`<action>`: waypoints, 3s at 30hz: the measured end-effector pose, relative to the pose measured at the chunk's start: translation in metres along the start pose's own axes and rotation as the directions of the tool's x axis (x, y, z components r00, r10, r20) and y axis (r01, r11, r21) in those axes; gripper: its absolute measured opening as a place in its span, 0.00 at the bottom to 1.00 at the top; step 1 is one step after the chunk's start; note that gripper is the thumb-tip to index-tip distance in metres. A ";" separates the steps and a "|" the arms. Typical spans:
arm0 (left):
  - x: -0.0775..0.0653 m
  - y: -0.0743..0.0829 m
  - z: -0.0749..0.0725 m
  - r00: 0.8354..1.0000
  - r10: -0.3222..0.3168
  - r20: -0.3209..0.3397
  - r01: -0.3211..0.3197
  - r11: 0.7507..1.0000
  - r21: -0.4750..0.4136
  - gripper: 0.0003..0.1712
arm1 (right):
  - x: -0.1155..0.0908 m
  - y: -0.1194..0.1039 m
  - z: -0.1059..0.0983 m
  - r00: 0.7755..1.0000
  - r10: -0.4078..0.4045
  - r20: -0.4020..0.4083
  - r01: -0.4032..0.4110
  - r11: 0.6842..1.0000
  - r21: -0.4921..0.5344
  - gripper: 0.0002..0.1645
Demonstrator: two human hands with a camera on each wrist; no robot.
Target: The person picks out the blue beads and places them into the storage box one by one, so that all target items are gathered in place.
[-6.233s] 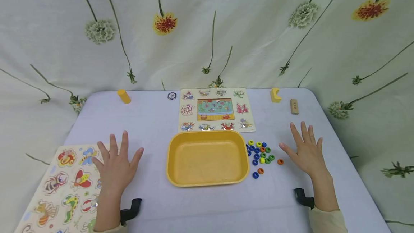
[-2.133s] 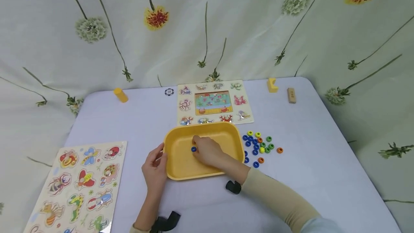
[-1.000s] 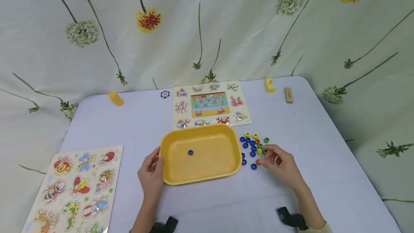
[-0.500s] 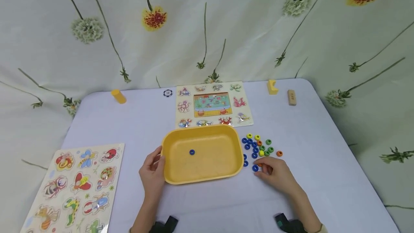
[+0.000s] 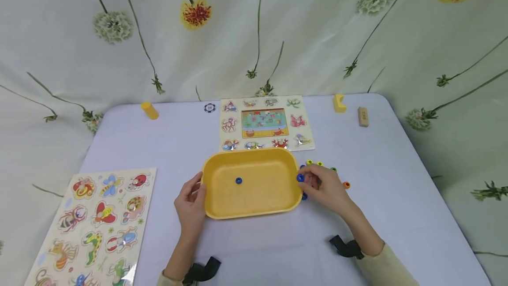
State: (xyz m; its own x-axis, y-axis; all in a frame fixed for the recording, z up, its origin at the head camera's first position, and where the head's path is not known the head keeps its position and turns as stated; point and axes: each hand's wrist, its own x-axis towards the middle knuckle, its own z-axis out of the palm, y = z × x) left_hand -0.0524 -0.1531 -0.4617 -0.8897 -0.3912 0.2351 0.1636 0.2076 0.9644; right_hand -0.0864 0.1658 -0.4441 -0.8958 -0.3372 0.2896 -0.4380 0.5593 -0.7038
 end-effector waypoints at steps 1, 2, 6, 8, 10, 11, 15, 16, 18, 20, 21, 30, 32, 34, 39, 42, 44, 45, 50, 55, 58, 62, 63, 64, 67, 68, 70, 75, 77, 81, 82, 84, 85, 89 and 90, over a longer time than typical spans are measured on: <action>0.001 0.000 0.000 1.000 -0.001 0.000 0.001 1.000 -0.001 0.17 | 0.010 -0.009 0.003 0.999 -0.017 0.030 0.018 1.000 -0.025 0.11; 0.001 0.000 0.001 1.000 -0.002 0.002 0.002 1.000 0.002 0.17 | 0.020 -0.017 0.007 0.998 -0.031 0.058 0.034 0.998 -0.055 0.10; 0.004 -0.002 0.003 1.000 -0.016 0.011 0.016 1.000 0.015 0.17 | 0.056 -0.044 0.032 0.987 0.005 0.162 0.026 0.982 -0.188 0.10; 0.006 -0.002 0.004 1.000 -0.024 0.012 0.024 1.000 0.020 0.17 | 0.069 -0.050 0.046 0.977 0.041 0.210 0.009 0.972 -0.233 0.09; 0.006 -0.003 0.006 1.000 -0.028 0.011 0.028 0.999 0.019 0.17 | 0.078 -0.052 0.058 0.962 0.073 0.264 -0.004 0.968 -0.252 0.09; 0.006 -0.003 0.006 0.999 -0.030 0.011 0.030 0.999 0.016 0.17 | 0.080 -0.052 0.063 0.955 0.077 0.288 0.000 0.967 -0.256 0.08; 0.005 -0.002 0.008 1.000 -0.026 0.016 0.026 1.000 0.000 0.17 | 0.084 -0.048 0.081 0.922 0.131 0.364 -0.023 0.958 -0.287 0.07; 0.005 -0.002 0.009 1.000 -0.025 0.018 0.025 1.000 -0.003 0.17 | 0.084 -0.047 0.085 0.915 0.146 0.375 -0.029 0.953 -0.300 0.07; 0.004 -0.001 0.009 1.000 -0.023 0.019 0.023 1.000 -0.005 0.17 | 0.084 -0.044 0.091 0.904 0.171 0.392 -0.039 0.946 -0.321 0.06; 0.004 -0.001 0.009 1.000 -0.024 0.016 0.024 1.000 -0.007 0.17 | 0.084 -0.042 0.094 0.897 0.180 0.404 -0.045 0.946 -0.321 0.06; 0.004 -0.001 0.008 1.000 -0.023 0.012 0.023 1.000 -0.002 0.17 | 0.084 -0.042 0.096 0.894 0.181 0.409 -0.047 0.947 -0.317 0.07; 0.002 -0.002 0.004 1.000 -0.029 0.004 0.029 0.999 0.023 0.17 | 0.076 -0.046 0.084 0.939 0.186 0.288 -0.124 0.967 -0.222 0.17; 0.002 -0.002 0.003 1.000 -0.028 0.003 0.028 0.999 0.019 0.17 | 0.070 -0.047 0.073 0.966 0.158 0.202 -0.127 0.979 -0.160 0.17; 0.002 -0.002 0.001 1.000 -0.026 0.002 0.026 1.000 0.017 0.17 | 0.061 -0.047 0.057 0.988 0.114 0.107 -0.106 0.991 -0.078 0.17; 0.002 -0.001 -0.001 1.000 -0.028 -0.004 0.028 0.999 0.018 0.17 | 0.032 -0.033 0.016 0.988 0.047 -0.144 -0.034 0.995 0.091 0.15; 0.002 0.001 0.000 1.000 -0.030 -0.002 0.030 0.999 0.016 0.18 | 0.012 -0.015 -0.002 0.963 0.083 -0.256 -0.060 0.994 0.095 0.15; 0.002 0.001 0.000 1.000 -0.032 -0.001 0.032 0.999 0.010 0.17 | 0.000 -0.003 -0.009 0.944 0.116 -0.309 -0.099 0.993 0.069 0.15; 0.002 0.001 0.000 0.999 -0.032 0.000 0.032 0.999 0.012 0.17 | -0.006 0.003 -0.010 0.935 0.133 -0.330 -0.121 0.991 0.058 0.15; 0.002 0.002 -0.001 1.000 -0.016 -0.006 0.016 1.000 0.013 0.17 | -0.025 0.032 -0.008 0.912 0.165 -0.375 -0.156 0.986 0.057 0.16; 0.002 0.002 0.000 1.000 -0.013 -0.011 0.013 1.000 0.004 0.17 | -0.030 0.037 -0.007 0.922 0.162 -0.350 -0.144 0.986 0.078 0.17; 0.001 0.001 0.000 1.000 -0.012 -0.012 0.012 1.000 0.002 0.17 | -0.030 0.034 -0.007 0.950 0.135 -0.283 -0.118 0.990 0.076 0.18; 0.001 0.001 0.000 1.000 -0.010 -0.012 0.010 1.000 0.000 0.17 | -0.033 0.033 0.000 0.979 0.091 -0.181 -0.078 0.994 0.077 0.18; 0.001 0.001 0.000 1.000 -0.010 -0.011 0.010 1.000 0.001 0.17 | -0.033 0.034 0.003 0.984 0.089 -0.156 -0.079 0.994 0.070 0.18; 0.001 0.001 0.000 1.000 -0.009 -0.011 0.009 1.000 0.001 0.17 | -0.034 0.034 0.005 0.988 0.088 -0.130 -0.082 0.995 0.054 0.18; 0.002 0.002 0.000 1.000 -0.009 -0.010 0.009 1.000 0.005 0.18 | -0.035 0.035 0.013 0.993 0.108 -0.052 -0.109 0.994 -0.016 0.18; 0.002 0.002 0.001 1.000 -0.010 -0.010 0.010 1.000 0.004 0.18 | -0.035 0.035 0.015 0.993 0.117 -0.028 -0.118 0.992 -0.048 0.18; 0.002 0.002 0.001 1.000 -0.010 -0.009 0.010 1.000 -0.001 0.17 | -0.036 0.035 0.019 0.993 0.121 0.003 -0.120 0.987 -0.107 0.18; 0.002 0.000 0.000 1.000 -0.005 -0.005 0.005 1.000 -0.006 0.17 | -0.035 0.033 0.024 0.996 0.093 0.000 -0.091 0.972 -0.219 0.15; 0.003 -0.001 -0.001 1.000 0.000 -0.003 0.000 1.000 -0.003 0.17 | -0.035 0.033 0.025 0.997 0.080 -0.004 -0.078 0.967 -0.243 0.14; 0.002 -0.001 -0.001 1.000 0.009 0.000 -0.009 1.000 -0.006 0.17 | -0.033 0.033 0.023 0.999 0.050 -0.019 -0.053 0.963 -0.263 0.12; 0.002 -0.001 -0.001 1.000 0.009 0.002 -0.009 1.000 -0.010 0.17 | -0.032 0.032 0.020 0.999 0.034 -0.039 -0.043 0.965 -0.257 0.12; 0.002 -0.001 0.000 1.000 0.014 0.008 -0.013 1.000 -0.016 0.17 | -0.028 0.030 0.013 0.995 -0.010 -0.096 -0.014 0.969 -0.247 0.13; 0.002 -0.001 0.000 1.000 0.012 0.010 -0.012 1.000 -0.015 0.17 | -0.025 0.027 0.009 0.991 -0.035 -0.127 0.004 0.972 -0.235 0.13; 0.002 -0.001 -0.001 1.000 0.004 0.002 -0.004 1.000 -0.004 0.17 | -0.005 0.013 -0.004 0.976 -0.122 -0.179 0.092 0.982 -0.165 0.15; 0.002 -0.001 -0.002 1.000 0.001 0.001 -0.001 1.000 -0.006 0.17 | 0.001 0.008 -0.004 0.977 -0.134 -0.164 0.111 0.983 -0.145 0.15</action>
State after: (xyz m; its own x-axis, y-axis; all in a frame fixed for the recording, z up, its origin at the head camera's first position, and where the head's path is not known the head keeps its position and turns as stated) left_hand -0.0537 -0.1556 -0.4622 -0.8899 -0.3903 0.2361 0.1669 0.2031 0.9648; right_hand -0.0913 0.1730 -0.4465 -0.8290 -0.2808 0.4837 -0.5408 0.6227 -0.5655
